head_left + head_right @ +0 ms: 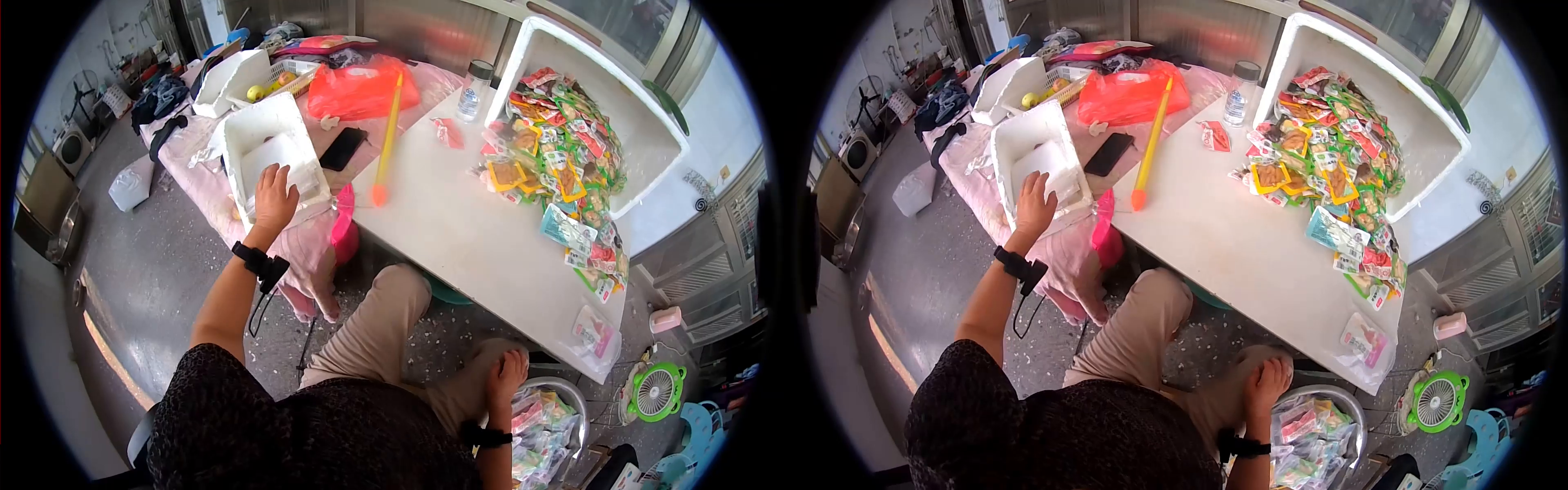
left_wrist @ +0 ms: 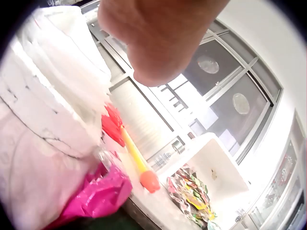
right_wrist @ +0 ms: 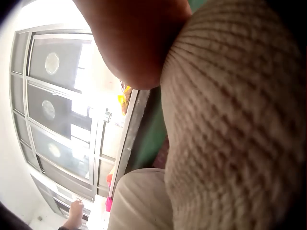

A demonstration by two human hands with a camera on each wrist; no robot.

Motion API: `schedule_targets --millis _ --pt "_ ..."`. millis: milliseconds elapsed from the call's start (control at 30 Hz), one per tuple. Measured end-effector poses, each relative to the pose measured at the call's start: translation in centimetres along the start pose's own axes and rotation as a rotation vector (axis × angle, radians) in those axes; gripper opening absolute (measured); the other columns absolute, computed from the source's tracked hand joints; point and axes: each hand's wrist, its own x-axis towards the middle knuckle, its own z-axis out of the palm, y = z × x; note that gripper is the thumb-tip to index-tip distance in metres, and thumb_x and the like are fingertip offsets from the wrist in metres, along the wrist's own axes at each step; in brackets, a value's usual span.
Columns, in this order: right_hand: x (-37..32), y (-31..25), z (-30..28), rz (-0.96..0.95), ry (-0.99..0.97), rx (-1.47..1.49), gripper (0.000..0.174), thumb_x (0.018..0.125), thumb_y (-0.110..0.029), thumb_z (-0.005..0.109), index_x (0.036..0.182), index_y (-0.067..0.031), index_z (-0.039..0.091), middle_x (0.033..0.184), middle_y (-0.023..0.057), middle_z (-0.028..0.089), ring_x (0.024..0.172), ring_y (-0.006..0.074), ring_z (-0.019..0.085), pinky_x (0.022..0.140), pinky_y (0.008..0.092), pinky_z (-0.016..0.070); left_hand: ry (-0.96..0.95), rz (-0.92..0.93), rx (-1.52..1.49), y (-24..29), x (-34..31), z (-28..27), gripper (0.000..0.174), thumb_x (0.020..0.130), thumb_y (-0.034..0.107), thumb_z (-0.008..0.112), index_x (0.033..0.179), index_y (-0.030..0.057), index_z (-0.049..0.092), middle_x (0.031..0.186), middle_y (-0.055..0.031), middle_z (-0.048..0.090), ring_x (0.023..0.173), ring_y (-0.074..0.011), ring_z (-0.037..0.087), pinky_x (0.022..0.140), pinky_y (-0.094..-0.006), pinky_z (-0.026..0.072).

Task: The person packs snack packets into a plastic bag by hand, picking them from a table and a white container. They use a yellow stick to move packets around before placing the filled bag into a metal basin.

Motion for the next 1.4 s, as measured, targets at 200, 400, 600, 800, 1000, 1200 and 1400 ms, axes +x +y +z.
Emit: schedule_targets --millis 200,400,600,800,1000,1200,1400 --pt "0.7 -0.5 0.1 -0.008 0.018 -0.006 0.021 0.067 -0.011 0.053 0.086 -0.0033 0.053 0.095 0.0125 0.054 0.100 0.0318 0.046 0.085 0.0426 0.0329 -0.601 -0.340 -0.133 -9.6 0.5 2.4 0.039 0.071 0.022 0.051 0.102 -0.0014 0.051 0.101 -0.0216 0.053 0.094 -0.0347 0.049 0.084 -0.0376 0.0377" --pt "0.7 -0.3 0.5 -0.050 0.052 0.012 0.017 0.067 -0.010 0.053 0.083 -0.0042 0.053 0.094 0.0115 0.054 0.098 0.0313 0.047 0.087 0.0435 0.0318 -0.593 -0.351 -0.077 -8.1 1.3 1.1 0.030 0.071 0.027 0.053 0.083 -0.0002 0.055 0.083 -0.0227 0.056 0.080 -0.0366 0.054 0.071 -0.0403 0.0417" --pt "0.9 -0.8 0.3 -0.002 0.045 -0.003 0.018 0.066 -0.010 0.053 0.083 -0.0043 0.053 0.094 0.0114 0.054 0.099 0.0307 0.046 0.086 0.0431 0.0323 -0.505 -0.333 -0.192 -6.9 1.8 -0.2 0.032 0.074 0.031 0.053 0.076 -0.0007 0.052 0.074 -0.0210 0.056 0.073 -0.0351 0.054 0.065 -0.0399 0.0407" --pt "0.6 -0.4 0.3 0.013 0.003 0.009 0.018 0.066 -0.011 0.053 0.083 -0.0047 0.052 0.096 0.0111 0.054 0.101 0.0304 0.045 0.085 0.0433 0.0320 -0.306 -0.394 -0.523 -3.9 2.9 -0.7 0.030 0.083 0.028 0.045 0.074 -0.0007 0.050 0.064 -0.0155 0.050 0.061 -0.0263 0.049 0.060 -0.0350 0.0384" --pt "3.0 -1.2 -0.8 0.091 0.003 0.357 0.020 0.068 -0.007 0.053 0.087 -0.0013 0.052 0.091 0.0148 0.055 0.089 0.0340 0.050 0.079 0.0408 0.0392 -0.620 -0.215 -0.835 6.1 2.9 -1.9 0.021 0.082 0.019 0.048 0.073 0.0007 0.052 0.062 0.0020 0.042 0.060 -0.0068 0.038 0.054 -0.0235 0.0341" --pt "9.6 -7.1 -2.7 0.283 -0.162 0.835 0.019 0.076 -0.008 0.055 0.093 0.0004 0.051 0.080 0.0080 0.055 0.067 0.0108 0.051 0.061 0.0213 0.0417 -0.669 0.026 -0.955 17.0 -1.1 1.8 0.021 0.072 0.014 0.059 0.062 -0.0004 0.047 0.059 -0.0077 0.045 0.055 -0.0152 0.043 0.051 -0.0289 0.0360" --pt "15.0 -11.6 1.8 0.491 -0.313 1.171 0.015 0.080 -0.014 0.052 0.087 -0.0016 0.050 0.080 0.0029 0.053 0.071 0.0092 0.050 0.062 0.0225 0.0420 -0.789 -0.042 -1.008 24.5 -4.7 3.0 0.021 0.068 0.018 0.057 0.060 0.0004 0.049 0.064 -0.0146 0.051 0.064 -0.0279 0.051 0.056 -0.0358 0.0394"
